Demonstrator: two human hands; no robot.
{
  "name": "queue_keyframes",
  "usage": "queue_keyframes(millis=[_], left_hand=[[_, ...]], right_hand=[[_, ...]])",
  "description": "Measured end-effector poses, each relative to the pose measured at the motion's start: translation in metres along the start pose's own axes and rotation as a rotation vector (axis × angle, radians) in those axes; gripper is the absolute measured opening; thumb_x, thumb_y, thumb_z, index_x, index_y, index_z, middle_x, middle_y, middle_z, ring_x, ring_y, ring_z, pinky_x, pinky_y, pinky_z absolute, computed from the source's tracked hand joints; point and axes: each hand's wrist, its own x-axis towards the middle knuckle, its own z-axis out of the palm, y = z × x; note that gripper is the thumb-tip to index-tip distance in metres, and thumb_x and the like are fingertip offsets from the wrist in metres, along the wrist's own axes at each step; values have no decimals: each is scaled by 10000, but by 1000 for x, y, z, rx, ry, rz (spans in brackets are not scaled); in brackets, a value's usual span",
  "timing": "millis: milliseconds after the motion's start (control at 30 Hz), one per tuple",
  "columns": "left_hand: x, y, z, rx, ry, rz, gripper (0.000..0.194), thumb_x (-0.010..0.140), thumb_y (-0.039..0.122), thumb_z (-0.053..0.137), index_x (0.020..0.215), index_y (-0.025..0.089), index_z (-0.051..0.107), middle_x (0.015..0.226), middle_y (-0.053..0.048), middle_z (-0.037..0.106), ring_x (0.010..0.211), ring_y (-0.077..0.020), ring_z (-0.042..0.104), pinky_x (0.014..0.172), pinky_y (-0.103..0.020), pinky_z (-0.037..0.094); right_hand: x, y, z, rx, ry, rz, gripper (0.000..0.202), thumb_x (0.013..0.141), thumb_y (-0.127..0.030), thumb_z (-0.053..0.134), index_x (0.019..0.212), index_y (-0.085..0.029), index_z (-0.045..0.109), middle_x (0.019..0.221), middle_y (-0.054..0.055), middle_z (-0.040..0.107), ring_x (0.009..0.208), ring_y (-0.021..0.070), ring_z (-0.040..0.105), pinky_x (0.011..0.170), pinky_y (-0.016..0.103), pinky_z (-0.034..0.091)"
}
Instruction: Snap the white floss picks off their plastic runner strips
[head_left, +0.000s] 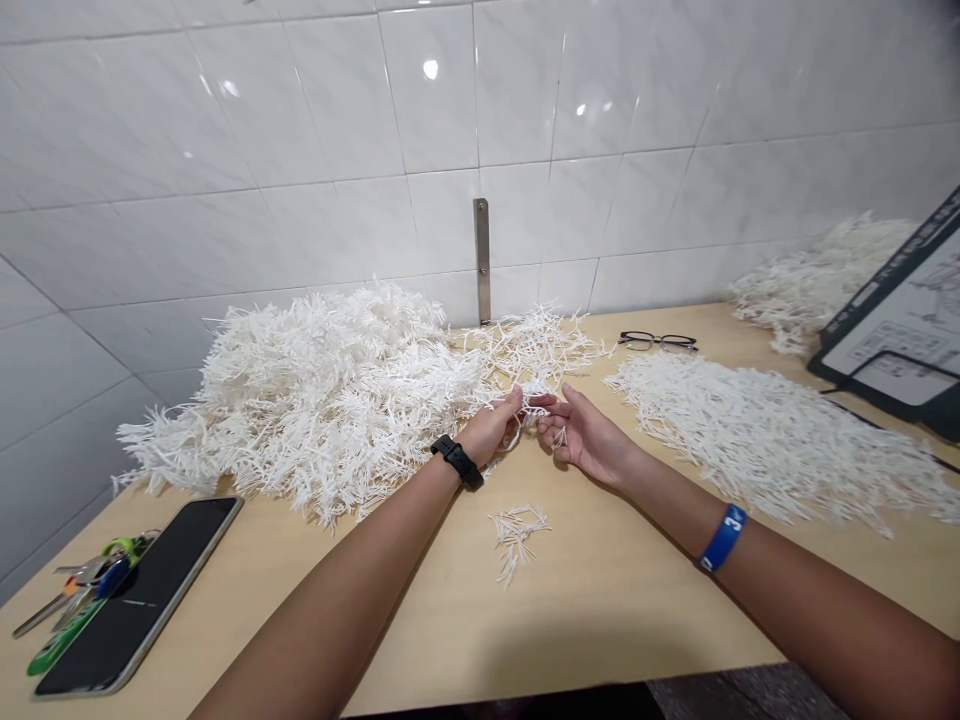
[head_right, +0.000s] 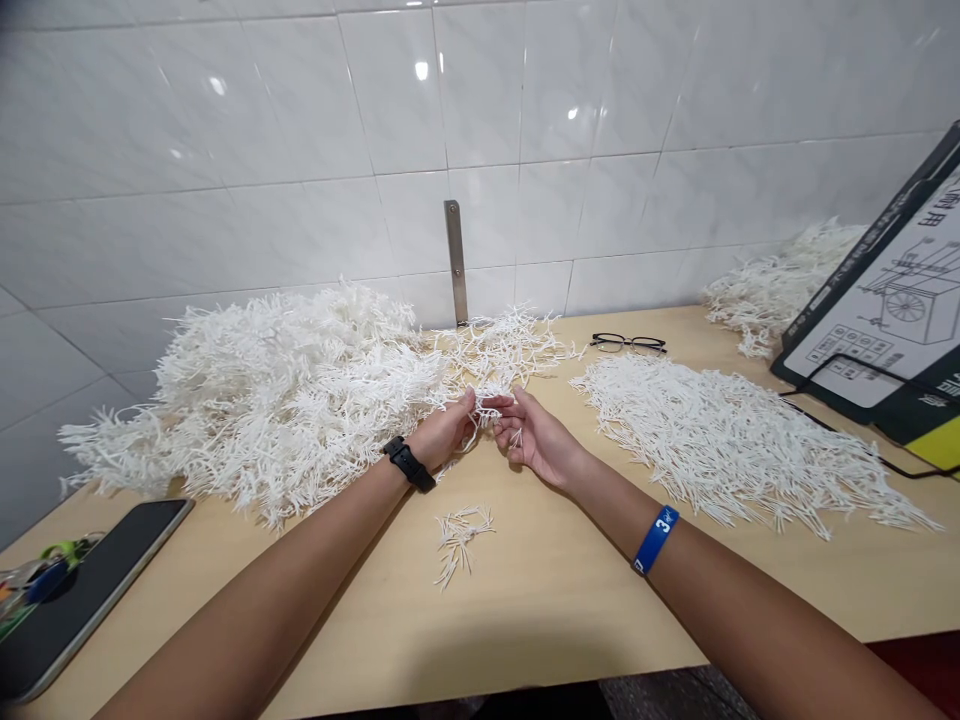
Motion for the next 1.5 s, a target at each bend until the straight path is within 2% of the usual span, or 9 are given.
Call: queue_keyframes(millis=[100,200,267,367,500,667,800,1100,1500], left_hand=[[-6,4,5,162,40,24,567,834,682,518,815,132,654,527,4,513,494,-113,430,545,-256,329],[-11,7,11,298,53,64,492,852,631,532,700,166,578,482,34,426,473,-102,333,523,-261,274],[-13,9,14,310,61,72,478,858,617,527,674,177,546,484,36,419,470,-102,312,513,-262,252],[-14,11,17,276,84,59,510,872,633,488,655,175,545,455,35,387,455,-101,299,504,-267,239],[-12,10,17,222,109,91,507,855,632,524,673,162,576,454,26,406,470,-105,343,516,-265,264],[-6,5,13,157,131,83,476,846,602,561,766,136,617,469,42,413,460,-90,339,505,-245,271],[-6,6,12,163,135,75,443,852,565,576,781,130,622,472,51,410,436,-77,324,483,-235,268],[-10,10,15,112,106,1,472,831,582,601,785,114,633,447,55,392,407,-67,341,453,-217,264],[-10,12,16,58,103,-17,389,871,479,595,721,121,610,451,40,433,436,-81,423,491,-215,327]], right_hand=[[0,7,3,-136,-73,-54,467,838,-644,554,972,-198,558,653,-13,509,474,78,360,381,174,161],[2,13,4,-310,-96,-100,464,780,-633,636,815,-186,512,552,-62,403,442,58,237,409,201,96],[3,15,3,-460,-34,-204,474,768,-630,647,723,-185,490,522,-72,358,451,63,238,423,221,134],[4,15,2,-686,50,-422,480,806,-626,599,654,-179,507,545,-42,412,513,93,348,489,246,265],[2,14,5,-826,22,-517,490,871,-597,513,599,-190,505,543,-28,443,547,118,403,560,270,330],[-2,16,10,-813,-120,-426,548,911,-569,446,498,-217,366,428,-43,412,445,102,382,590,294,377],[-3,15,9,-815,-114,-415,541,896,-552,460,490,-221,327,392,-58,382,400,78,312,544,280,352],[-3,13,4,-691,-143,-308,481,817,-530,552,506,-216,361,394,-60,357,382,63,267,426,241,187],[-5,11,6,-655,-149,-250,442,787,-491,558,477,-212,410,358,-61,339,353,60,255,410,243,191]])
